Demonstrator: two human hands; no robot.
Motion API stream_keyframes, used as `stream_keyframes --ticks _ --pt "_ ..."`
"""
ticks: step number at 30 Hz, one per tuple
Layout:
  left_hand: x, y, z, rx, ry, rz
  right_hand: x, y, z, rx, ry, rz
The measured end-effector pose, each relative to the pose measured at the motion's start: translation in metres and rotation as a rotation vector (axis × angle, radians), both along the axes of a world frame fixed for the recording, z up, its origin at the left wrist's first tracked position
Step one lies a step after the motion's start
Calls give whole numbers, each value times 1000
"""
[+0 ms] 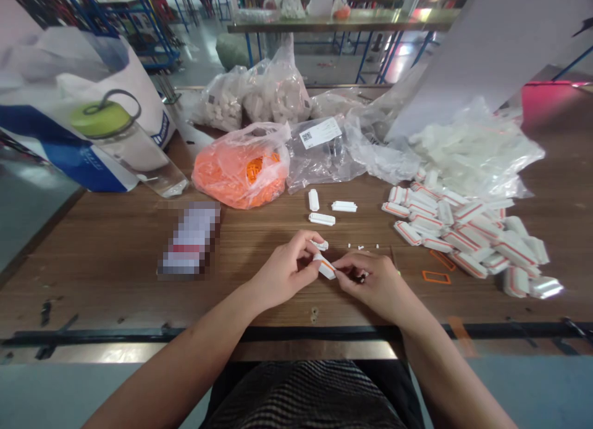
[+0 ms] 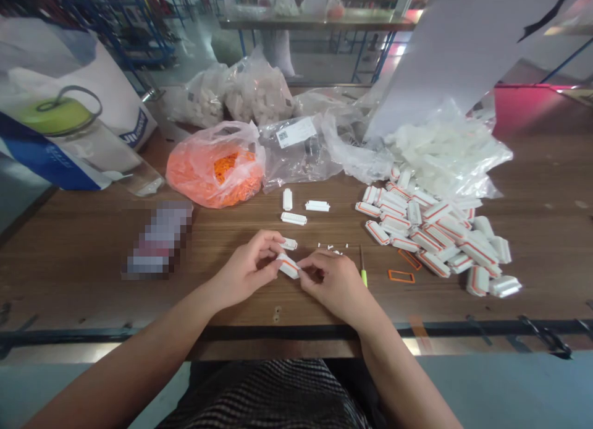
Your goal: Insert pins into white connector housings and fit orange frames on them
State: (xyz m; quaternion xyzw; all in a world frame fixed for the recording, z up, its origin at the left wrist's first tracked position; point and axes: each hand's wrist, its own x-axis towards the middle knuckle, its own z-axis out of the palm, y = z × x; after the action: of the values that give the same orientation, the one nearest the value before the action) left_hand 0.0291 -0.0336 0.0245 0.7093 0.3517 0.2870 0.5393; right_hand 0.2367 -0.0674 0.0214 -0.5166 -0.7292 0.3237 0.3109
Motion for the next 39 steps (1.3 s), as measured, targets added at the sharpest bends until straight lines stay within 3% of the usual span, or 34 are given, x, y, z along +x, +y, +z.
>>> stream_keyframes --ticks 5,10,18,22,26,31,35,39 --pt "-1 5 3 -269 -144 29 2 -2 5 -144 183 -1" --pt "-4 11 10 -417 -23 -58 2 -4 4 -132 172 -33" --pt "-4 12 10 -439 16 -82 -3 -6 5 -114 206 5" --pt "-4 12 11 -437 -18 -92 -3 -5 7 -199 317 -8" --pt "-1 9 12 -469 -100 -50 4 -1 4 -362 495 -88" --pt "6 5 8 -530 -135 59 8 2 0 -517 559 -126" --pt "10 2 5 -550 -173 184 8 2 -3 -514 579 -113" --pt "11 1 4 -529 -189 225 7 3 -3 -496 577 -83"
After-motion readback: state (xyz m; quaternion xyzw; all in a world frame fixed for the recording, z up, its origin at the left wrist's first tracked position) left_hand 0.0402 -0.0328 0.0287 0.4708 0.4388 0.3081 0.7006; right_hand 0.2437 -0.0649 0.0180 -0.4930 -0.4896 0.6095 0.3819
